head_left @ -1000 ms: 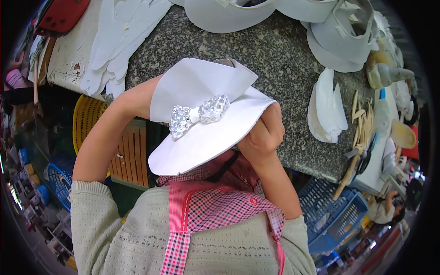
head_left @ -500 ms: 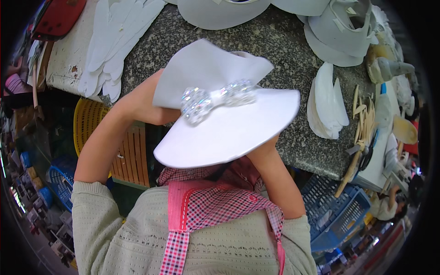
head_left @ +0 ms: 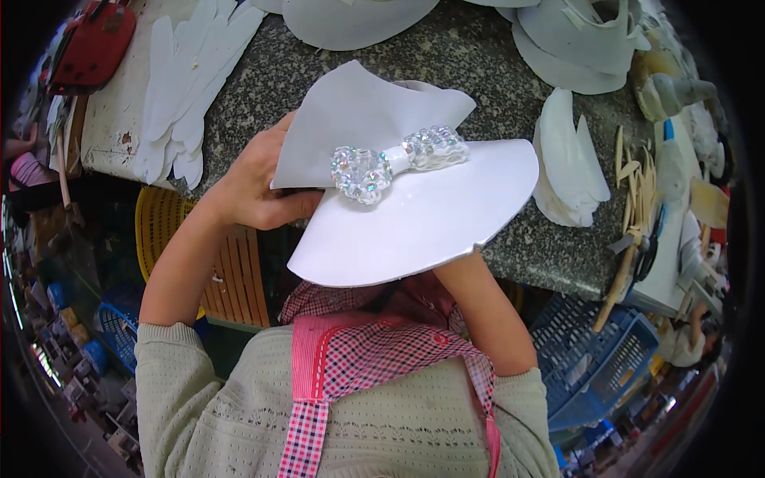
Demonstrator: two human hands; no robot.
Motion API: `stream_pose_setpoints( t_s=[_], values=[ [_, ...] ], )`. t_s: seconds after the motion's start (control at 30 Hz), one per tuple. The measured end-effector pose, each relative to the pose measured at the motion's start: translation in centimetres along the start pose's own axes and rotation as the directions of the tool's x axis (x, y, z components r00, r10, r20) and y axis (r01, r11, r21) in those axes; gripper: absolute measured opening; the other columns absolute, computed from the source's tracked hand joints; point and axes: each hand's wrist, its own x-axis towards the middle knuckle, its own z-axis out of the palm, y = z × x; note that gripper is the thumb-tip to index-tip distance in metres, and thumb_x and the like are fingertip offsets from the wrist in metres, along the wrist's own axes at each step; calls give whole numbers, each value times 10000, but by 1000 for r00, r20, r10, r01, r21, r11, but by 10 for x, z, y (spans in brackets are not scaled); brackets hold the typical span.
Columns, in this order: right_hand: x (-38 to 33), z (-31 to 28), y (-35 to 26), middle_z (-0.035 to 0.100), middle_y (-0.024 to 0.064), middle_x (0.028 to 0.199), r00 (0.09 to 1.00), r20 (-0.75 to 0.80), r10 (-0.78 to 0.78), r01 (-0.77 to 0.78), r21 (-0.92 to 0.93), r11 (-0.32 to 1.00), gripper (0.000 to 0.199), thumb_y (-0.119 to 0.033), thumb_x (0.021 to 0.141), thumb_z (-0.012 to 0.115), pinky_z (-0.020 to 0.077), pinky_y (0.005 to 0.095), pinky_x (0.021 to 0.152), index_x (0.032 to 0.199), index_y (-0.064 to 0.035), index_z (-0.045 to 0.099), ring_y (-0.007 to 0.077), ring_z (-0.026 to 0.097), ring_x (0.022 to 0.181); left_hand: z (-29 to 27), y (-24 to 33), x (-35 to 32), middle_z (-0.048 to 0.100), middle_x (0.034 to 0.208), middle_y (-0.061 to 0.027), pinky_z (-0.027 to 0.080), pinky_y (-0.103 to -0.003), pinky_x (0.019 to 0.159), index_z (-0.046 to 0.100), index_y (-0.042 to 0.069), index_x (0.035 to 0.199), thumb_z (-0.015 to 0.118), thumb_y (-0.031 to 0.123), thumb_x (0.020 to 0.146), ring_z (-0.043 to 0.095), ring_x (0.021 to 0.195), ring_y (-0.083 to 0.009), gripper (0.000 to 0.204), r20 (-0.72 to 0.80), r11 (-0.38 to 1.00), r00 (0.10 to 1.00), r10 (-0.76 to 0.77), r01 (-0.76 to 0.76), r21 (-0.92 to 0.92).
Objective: The person assembles shoe uppers by inserting reinforcement pieces, trimming excess material with scissors, dipping components into a heated pot, and pressing the layers together by hand.
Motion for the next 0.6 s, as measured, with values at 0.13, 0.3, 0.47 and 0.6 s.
stream_pose_setpoints(
  t_s=[0.13, 0.3, 0.47, 0.6],
  values=[
    [2, 1, 2, 553, 112, 871, 985, -60, -164, 160, -64, 985, 328, -31, 586, 699, 439, 387, 665, 903, -47, 614, 318, 531, 754, 1, -3, -3, 607, 1057, -155, 449, -388, 855, 632, 19, 993, 656, 104, 592, 585, 966, -327, 410, -5, 965, 984, -179, 175, -194],
    [-2, 1, -2, 492, 114, 855, 997, 69, -29, 33, -52, 998, 292, -39, 569, 694, 407, 398, 641, 836, -51, 577, 303, 495, 743, 12, -14, -10, 645, 968, -134, 477, -347, 802, 636, -3, 951, 650, 77, 598, 637, 877, -258, 362, -17, 885, 966, -258, 229, -406],
    [2, -1, -2, 519, 116, 883, 998, 53, -39, 40, -9, 999, 301, -46, 588, 686, 392, 392, 648, 873, -37, 588, 300, 504, 769, 7, 3, 2, 625, 1030, -129, 460, -349, 843, 625, 1, 988, 688, 81, 594, 619, 938, -267, 406, -2, 944, 970, -242, 236, -229],
    [1, 2, 3, 539, 120, 919, 997, 27, -78, 78, -13, 997, 313, -57, 602, 685, 385, 392, 662, 900, -22, 595, 297, 514, 804, 2, 3, 5, 604, 1089, -128, 448, -359, 868, 622, 35, 1035, 712, 91, 601, 601, 979, -282, 446, 30, 974, 976, -215, 217, -66]
  ],
)
